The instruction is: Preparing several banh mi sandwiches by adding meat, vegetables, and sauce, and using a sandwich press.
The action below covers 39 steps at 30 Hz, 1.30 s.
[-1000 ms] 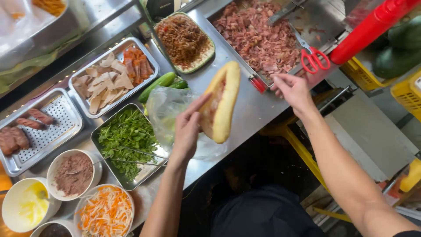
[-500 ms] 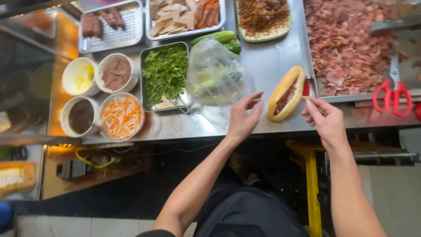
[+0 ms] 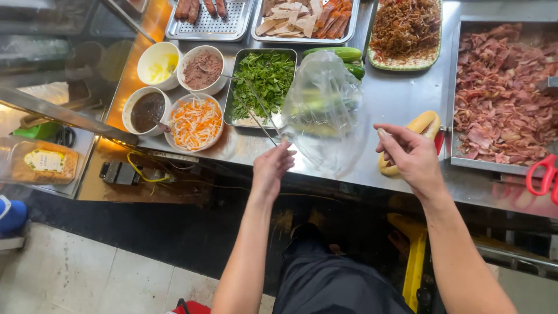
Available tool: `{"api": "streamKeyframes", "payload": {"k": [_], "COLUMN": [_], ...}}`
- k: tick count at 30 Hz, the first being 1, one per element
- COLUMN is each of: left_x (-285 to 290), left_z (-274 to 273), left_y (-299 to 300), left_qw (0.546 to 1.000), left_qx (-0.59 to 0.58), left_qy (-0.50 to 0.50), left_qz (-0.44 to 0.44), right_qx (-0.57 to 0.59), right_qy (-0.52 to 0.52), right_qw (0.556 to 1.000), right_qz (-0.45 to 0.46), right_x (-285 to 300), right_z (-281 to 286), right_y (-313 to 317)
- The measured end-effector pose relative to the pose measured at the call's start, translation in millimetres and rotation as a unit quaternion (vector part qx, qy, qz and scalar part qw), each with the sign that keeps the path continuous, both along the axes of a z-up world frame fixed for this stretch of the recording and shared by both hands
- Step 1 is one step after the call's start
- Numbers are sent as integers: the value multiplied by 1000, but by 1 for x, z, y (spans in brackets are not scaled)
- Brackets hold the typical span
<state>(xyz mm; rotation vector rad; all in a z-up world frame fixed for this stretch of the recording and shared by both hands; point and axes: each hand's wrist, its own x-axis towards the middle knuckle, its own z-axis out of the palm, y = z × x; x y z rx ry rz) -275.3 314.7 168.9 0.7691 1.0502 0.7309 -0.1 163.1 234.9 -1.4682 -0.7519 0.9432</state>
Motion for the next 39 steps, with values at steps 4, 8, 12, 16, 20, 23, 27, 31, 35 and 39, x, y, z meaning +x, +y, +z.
{"api": "streamKeyframes", "payload": {"k": [4,8,12,16,20,23,27,31,35,39], "left_x": [58,121,185,227,260,282,317,347,400,461], "left_z": [55,63,57,-17,-121,-201,-255,-106,-9,21], "left_y": [-76,-115,-147,-194,-273,-315,-328,-351,-399,-440], "left_qw": [992,944,822,613,341,151,-48,-56,-24,77], "left_qx": [95,226,314,329,587,686,628,595,680,711], "left_qy": [28,41,24,-4,-53,-53,28,-15,-26,-126], "left_qz": [-73,-236,-475,-718,-732,-710,-776,-801,-733,-687], "right_qx": [8,-33,-71,-71,-75,-36,-48,21,-74,-321], "right_qy": [-24,-142,-121,-67,27,123,320,331,279,50], "right_qw": [1000,987,951,869,808,775,715,683,615,520], "right_qz": [4,-64,-274,-485,-583,-619,-619,-651,-733,-790], "right_x": [-26,-30,3,-20,-91,-165,-247,-295,-272,-209], "right_z": [22,42,5,-24,-61,-99,-127,-159,-174,-213], "right_y": [-1,-22,-91,-189,-256,-276,-278,-292,-315,-358]}}
